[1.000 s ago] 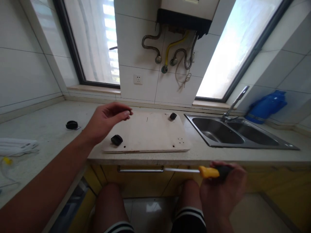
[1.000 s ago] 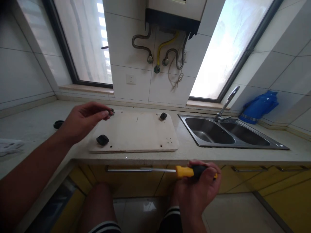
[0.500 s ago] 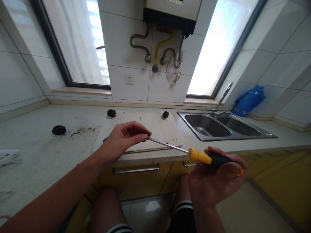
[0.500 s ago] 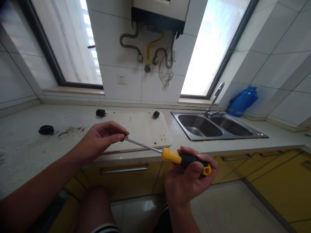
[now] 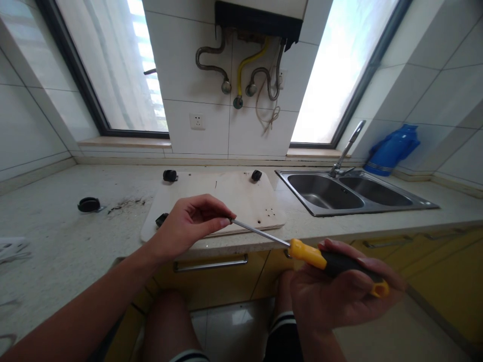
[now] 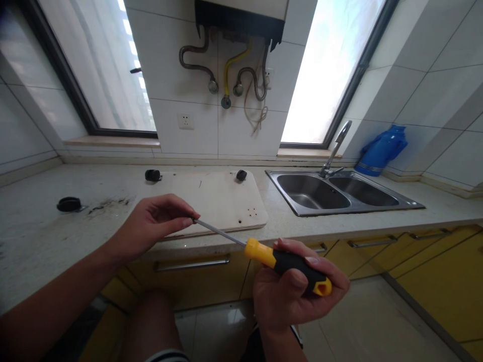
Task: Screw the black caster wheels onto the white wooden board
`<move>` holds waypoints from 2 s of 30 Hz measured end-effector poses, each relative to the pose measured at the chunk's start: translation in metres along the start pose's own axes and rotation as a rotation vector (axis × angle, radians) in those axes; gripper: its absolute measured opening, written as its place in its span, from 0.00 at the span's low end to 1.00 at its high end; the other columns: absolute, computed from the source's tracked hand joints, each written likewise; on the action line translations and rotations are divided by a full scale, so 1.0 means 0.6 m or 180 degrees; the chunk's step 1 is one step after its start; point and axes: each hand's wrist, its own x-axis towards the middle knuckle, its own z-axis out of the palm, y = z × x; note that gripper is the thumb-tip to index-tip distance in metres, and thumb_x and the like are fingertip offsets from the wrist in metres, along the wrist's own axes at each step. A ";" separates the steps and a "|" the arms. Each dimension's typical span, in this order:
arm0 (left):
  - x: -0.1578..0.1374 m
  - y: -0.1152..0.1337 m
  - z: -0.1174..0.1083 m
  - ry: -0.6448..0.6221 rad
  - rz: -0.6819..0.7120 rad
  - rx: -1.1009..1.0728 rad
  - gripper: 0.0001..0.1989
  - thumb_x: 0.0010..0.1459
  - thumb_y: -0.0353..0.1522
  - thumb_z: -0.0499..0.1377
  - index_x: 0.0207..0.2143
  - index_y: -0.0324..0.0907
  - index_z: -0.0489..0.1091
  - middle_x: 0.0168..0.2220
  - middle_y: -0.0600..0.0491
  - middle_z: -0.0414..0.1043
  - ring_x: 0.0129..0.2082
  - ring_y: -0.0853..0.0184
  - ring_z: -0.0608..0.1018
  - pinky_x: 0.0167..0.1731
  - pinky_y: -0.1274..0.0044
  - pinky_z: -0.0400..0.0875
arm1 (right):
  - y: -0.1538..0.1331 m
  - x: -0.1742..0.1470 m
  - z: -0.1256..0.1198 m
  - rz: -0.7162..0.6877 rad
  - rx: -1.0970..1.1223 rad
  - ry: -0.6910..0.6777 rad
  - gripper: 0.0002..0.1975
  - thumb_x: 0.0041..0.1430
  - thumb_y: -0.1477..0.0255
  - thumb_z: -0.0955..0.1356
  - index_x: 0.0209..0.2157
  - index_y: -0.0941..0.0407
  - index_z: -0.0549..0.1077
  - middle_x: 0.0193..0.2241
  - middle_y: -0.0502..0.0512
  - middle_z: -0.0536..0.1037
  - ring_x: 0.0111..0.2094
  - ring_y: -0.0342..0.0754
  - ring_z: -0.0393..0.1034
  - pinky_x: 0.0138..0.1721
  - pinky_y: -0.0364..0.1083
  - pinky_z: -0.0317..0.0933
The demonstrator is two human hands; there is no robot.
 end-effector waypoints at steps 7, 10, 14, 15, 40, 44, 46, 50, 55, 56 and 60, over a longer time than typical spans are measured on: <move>-0.006 -0.011 0.023 0.0110 0.0404 0.0079 0.05 0.60 0.29 0.77 0.39 0.46 0.88 0.38 0.50 0.89 0.39 0.62 0.91 0.42 0.77 0.89 | 0.011 0.003 -0.027 0.0362 0.0119 -0.0186 0.18 0.67 0.58 0.80 0.46 0.52 0.74 0.31 0.46 0.85 0.30 0.45 0.81 0.30 0.43 0.77; -0.002 -0.026 0.038 0.0184 0.0581 0.0091 0.05 0.60 0.28 0.77 0.38 0.46 0.88 0.37 0.50 0.89 0.38 0.62 0.91 0.41 0.78 0.89 | 0.019 0.005 -0.032 0.0939 0.0159 -0.0099 0.20 0.66 0.57 0.81 0.44 0.52 0.73 0.31 0.48 0.87 0.30 0.44 0.81 0.29 0.40 0.77; 0.017 -0.052 0.057 0.0328 0.0759 0.0166 0.04 0.61 0.29 0.77 0.38 0.46 0.87 0.36 0.50 0.89 0.38 0.63 0.91 0.40 0.79 0.88 | 0.045 0.014 -0.037 0.1699 0.0068 0.0040 0.23 0.63 0.54 0.82 0.42 0.52 0.72 0.32 0.47 0.88 0.31 0.43 0.82 0.26 0.37 0.76; 0.026 -0.058 0.064 0.0378 0.0801 0.0179 0.04 0.62 0.29 0.77 0.37 0.46 0.87 0.36 0.50 0.89 0.38 0.63 0.91 0.41 0.79 0.88 | 0.056 0.018 -0.039 0.1885 0.0018 0.0084 0.24 0.62 0.53 0.82 0.42 0.52 0.71 0.32 0.47 0.88 0.31 0.43 0.82 0.24 0.36 0.74; 0.402 -0.295 0.141 0.0852 0.1040 0.2124 0.13 0.73 0.37 0.59 0.56 0.45 0.76 0.53 0.44 0.83 0.54 0.51 0.83 0.58 0.55 0.77 | 0.438 0.254 0.258 -0.0893 -0.1072 -0.2659 0.10 0.67 0.66 0.74 0.36 0.50 0.70 0.29 0.43 0.73 0.27 0.42 0.66 0.34 0.47 0.62; 0.402 -0.296 0.139 0.0588 0.1021 0.2352 0.19 0.66 0.32 0.65 0.59 0.45 0.73 0.56 0.44 0.81 0.55 0.51 0.83 0.59 0.56 0.79 | 0.468 0.229 0.267 -0.0745 -0.1041 -0.2648 0.10 0.67 0.67 0.73 0.36 0.50 0.69 0.28 0.43 0.73 0.27 0.42 0.65 0.34 0.47 0.60; 0.401 -0.299 0.136 0.0525 0.0998 0.2346 0.21 0.65 0.30 0.65 0.60 0.45 0.72 0.56 0.44 0.81 0.55 0.53 0.83 0.60 0.58 0.80 | 0.476 0.225 0.265 -0.0716 -0.0994 -0.2637 0.10 0.67 0.67 0.73 0.36 0.50 0.69 0.29 0.43 0.73 0.28 0.42 0.66 0.35 0.47 0.60; 0.399 -0.298 0.124 0.0378 0.0996 0.2431 0.25 0.63 0.29 0.65 0.62 0.44 0.71 0.59 0.43 0.79 0.59 0.52 0.83 0.62 0.59 0.79 | 0.488 0.223 0.264 -0.0665 -0.0936 -0.2686 0.09 0.70 0.63 0.73 0.38 0.50 0.71 0.31 0.45 0.75 0.31 0.44 0.67 0.38 0.47 0.63; 0.401 -0.299 0.113 0.0268 0.0880 0.2472 0.29 0.60 0.28 0.66 0.64 0.44 0.71 0.60 0.43 0.80 0.60 0.50 0.83 0.64 0.57 0.78 | 0.499 0.213 0.266 -0.0524 -0.0880 -0.2899 0.11 0.74 0.58 0.72 0.41 0.49 0.72 0.34 0.47 0.77 0.33 0.45 0.70 0.41 0.47 0.66; 0.401 -0.301 0.112 0.0251 0.0864 0.2480 0.29 0.59 0.28 0.66 0.64 0.44 0.71 0.60 0.43 0.81 0.60 0.50 0.84 0.64 0.58 0.79 | 0.501 0.211 0.266 -0.0533 -0.0883 -0.2917 0.11 0.74 0.58 0.72 0.41 0.49 0.71 0.34 0.47 0.77 0.33 0.45 0.70 0.41 0.47 0.66; 0.402 -0.305 0.112 0.0265 0.0826 0.2439 0.29 0.59 0.27 0.66 0.63 0.44 0.73 0.59 0.43 0.82 0.59 0.50 0.84 0.64 0.58 0.79 | 0.504 0.203 0.267 -0.0652 -0.0911 -0.2918 0.10 0.73 0.61 0.72 0.40 0.49 0.70 0.32 0.46 0.74 0.32 0.45 0.67 0.40 0.46 0.65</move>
